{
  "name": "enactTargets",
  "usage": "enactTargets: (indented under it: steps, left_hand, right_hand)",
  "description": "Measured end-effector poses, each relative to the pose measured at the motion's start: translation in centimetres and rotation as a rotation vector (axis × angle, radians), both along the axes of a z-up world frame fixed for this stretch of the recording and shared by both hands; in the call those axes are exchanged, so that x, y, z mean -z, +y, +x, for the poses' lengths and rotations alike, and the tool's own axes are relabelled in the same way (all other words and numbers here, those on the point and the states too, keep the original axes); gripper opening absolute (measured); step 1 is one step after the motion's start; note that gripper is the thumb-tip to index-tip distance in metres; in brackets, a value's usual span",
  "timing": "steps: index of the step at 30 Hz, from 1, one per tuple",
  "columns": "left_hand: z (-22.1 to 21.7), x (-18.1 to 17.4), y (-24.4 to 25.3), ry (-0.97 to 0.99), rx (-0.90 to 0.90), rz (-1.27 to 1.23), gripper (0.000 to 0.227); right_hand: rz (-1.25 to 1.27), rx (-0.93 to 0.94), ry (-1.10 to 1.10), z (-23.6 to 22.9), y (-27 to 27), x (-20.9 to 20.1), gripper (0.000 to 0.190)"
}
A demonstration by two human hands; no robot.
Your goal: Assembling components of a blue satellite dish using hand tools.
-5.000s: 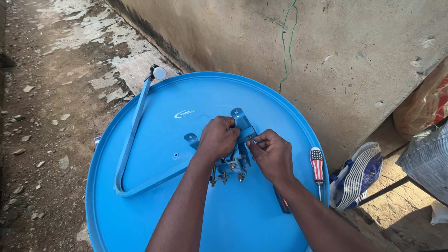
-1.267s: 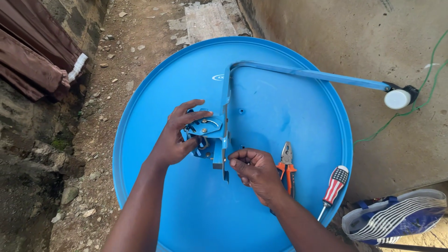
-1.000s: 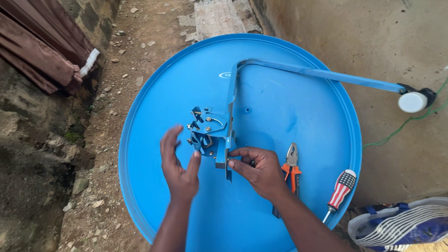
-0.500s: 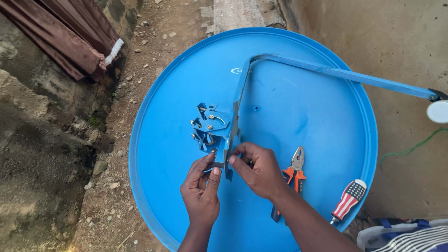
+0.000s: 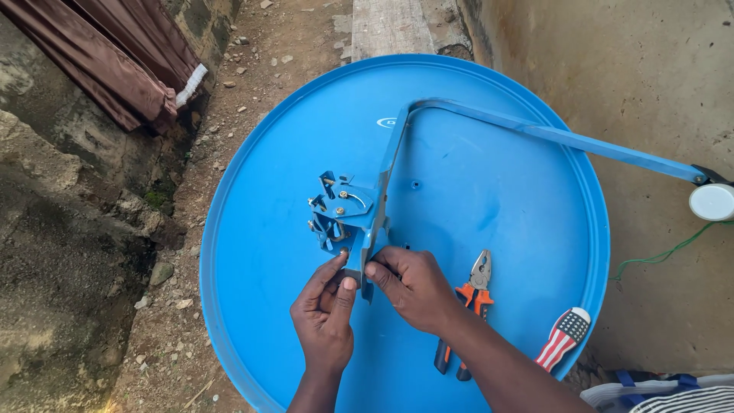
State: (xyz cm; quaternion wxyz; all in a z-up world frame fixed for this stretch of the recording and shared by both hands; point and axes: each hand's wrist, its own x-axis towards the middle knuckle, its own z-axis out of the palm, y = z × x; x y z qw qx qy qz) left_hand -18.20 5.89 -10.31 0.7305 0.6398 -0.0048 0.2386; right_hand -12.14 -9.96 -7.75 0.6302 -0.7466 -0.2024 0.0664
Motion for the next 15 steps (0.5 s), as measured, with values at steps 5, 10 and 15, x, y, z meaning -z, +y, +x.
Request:
enactTargets:
  steps: [5, 10, 15]
  left_hand:
    - [0.2, -1.1, -0.1, 0.026, 0.02, 0.119, 0.051]
    - [-0.2, -1.2, 0.1, -0.043, -0.049, 0.429, 0.051]
    - [-0.5, -0.9, -0.1, -0.044, -0.082, 0.476, 0.054]
  right_hand:
    - [0.05, 0.0, 0.003, 0.2, -0.5, -0.6, 0.026]
    - [0.166, -0.042, 0.068, 0.4, -0.9, 0.7, 0.022]
    - [-0.044, 0.002, 0.081, 0.0, -0.6, -0.3, 0.028]
